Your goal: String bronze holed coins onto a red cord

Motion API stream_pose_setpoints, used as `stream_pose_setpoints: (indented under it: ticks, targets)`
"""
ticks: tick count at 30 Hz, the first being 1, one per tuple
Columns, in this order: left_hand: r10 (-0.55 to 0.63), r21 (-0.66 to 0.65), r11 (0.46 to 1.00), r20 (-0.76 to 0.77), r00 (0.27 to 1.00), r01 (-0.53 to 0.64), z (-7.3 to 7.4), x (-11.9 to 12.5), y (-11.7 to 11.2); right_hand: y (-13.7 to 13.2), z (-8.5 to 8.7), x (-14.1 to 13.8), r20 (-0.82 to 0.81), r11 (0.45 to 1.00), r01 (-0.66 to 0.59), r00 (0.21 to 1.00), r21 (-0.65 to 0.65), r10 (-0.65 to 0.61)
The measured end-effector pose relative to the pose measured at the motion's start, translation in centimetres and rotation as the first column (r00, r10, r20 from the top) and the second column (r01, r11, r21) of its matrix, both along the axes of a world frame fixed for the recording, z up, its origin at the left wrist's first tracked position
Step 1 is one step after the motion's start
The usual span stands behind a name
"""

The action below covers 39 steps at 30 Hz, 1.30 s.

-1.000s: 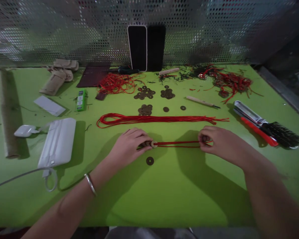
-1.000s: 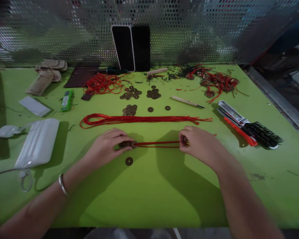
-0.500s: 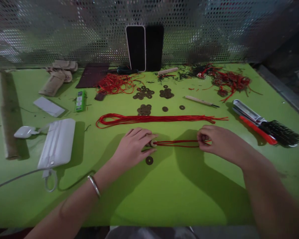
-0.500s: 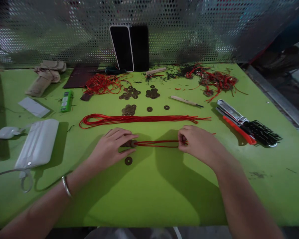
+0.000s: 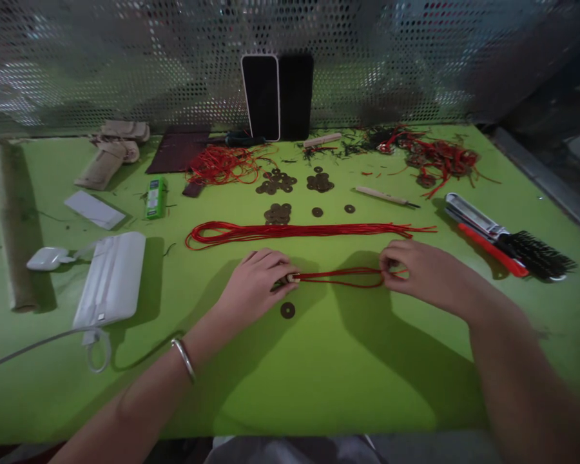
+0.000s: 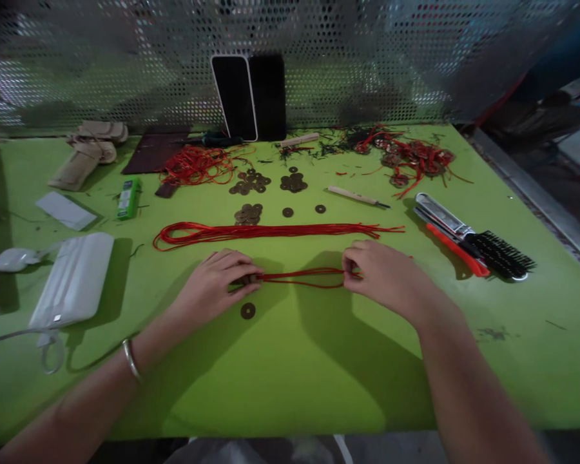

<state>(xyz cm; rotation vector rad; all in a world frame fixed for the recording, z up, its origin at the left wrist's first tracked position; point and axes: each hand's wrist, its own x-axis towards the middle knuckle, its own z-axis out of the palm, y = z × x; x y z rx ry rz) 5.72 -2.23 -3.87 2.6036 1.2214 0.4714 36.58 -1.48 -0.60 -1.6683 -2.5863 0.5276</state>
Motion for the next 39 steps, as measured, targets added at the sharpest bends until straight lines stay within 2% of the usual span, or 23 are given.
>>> stream_pose_setpoints:
  ticks: [4,7,10,13,16,19,22,25,29,32,34,36,39]
  targets:
    - [0.017,0.018,1.0,0.026,1.0,-0.017,0.2,-0.1,0.1,-0.5,1.6,-0.2,-0.108,1.0,0.026,0.994,-0.005,-0.027]
    - [0.028,0.093,0.995,0.093,0.995,-0.037,1.4,0.9,-0.1,-0.9,2.5,-0.8,-0.201,0.998,-0.023,0.98,-0.06,0.011]
    - [-0.041,0.138,0.99,0.172,0.984,0.018,3.5,3.3,-0.5,-1.1,2.9,-1.6,-0.285,0.996,-0.078,0.956,-0.038,0.064]
    - [-0.132,0.132,0.985,0.183,0.974,0.109,5.1,6.4,-0.6,-1.2,3.0,-2.2,-0.362,0.996,-0.09,0.929,-0.009,0.081]
    - [-0.122,0.016,0.993,0.124,0.985,0.121,5.6,8.6,-0.3,-1.3,3.2,-2.4,-0.449,0.997,-0.071,0.89,0.024,0.075]
    - [-0.106,-0.122,0.985,0.112,0.988,0.12,5.6,8.9,0.2,-1.4,3.5,-2.3,-0.519,0.998,-0.043,0.852,0.056,0.066]
    - [-0.064,-0.229,0.967,0.219,0.974,0.115,5.9,8.2,0.3,-1.5,3.8,-2.2,-0.555,0.997,-0.036,0.829,0.067,0.067]
    - [-0.002,-0.381,0.916,0.316,0.949,0.128,6.3,7.7,0.1,-1.6,3.9,-2.1,-0.576,0.996,-0.028,0.814,0.09,0.075]
    - [-0.018,-0.45,0.876,0.326,0.945,0.172,6.5,8.3,0.0,-1.7,3.9,-2.3,-0.57,0.993,-0.051,0.815,0.105,0.102]
    - [-0.03,-0.421,0.894,0.287,0.958,0.154,6.7,8.5,0.1,-1.7,3.9,-2.3,-0.561,0.992,-0.065,0.82,0.105,0.113]
    - [0.019,-0.395,0.913,0.29,0.957,0.101,7.0,8.1,0.2,-1.6,3.7,-2.2,-0.53,0.992,-0.036,0.843,0.117,0.093]
    - [0.098,-0.369,0.929,0.332,0.938,0.034,7.4,7.3,0.3,-1.3,3.3,-1.9,-0.427,0.99,0.036,0.904,0.135,0.025]
    - [0.163,-0.316,0.949,0.432,0.887,-0.021,7.8,5.8,0.4,-1.1,2.4,-1.5,-0.137,0.981,0.164,0.979,0.106,-0.149]
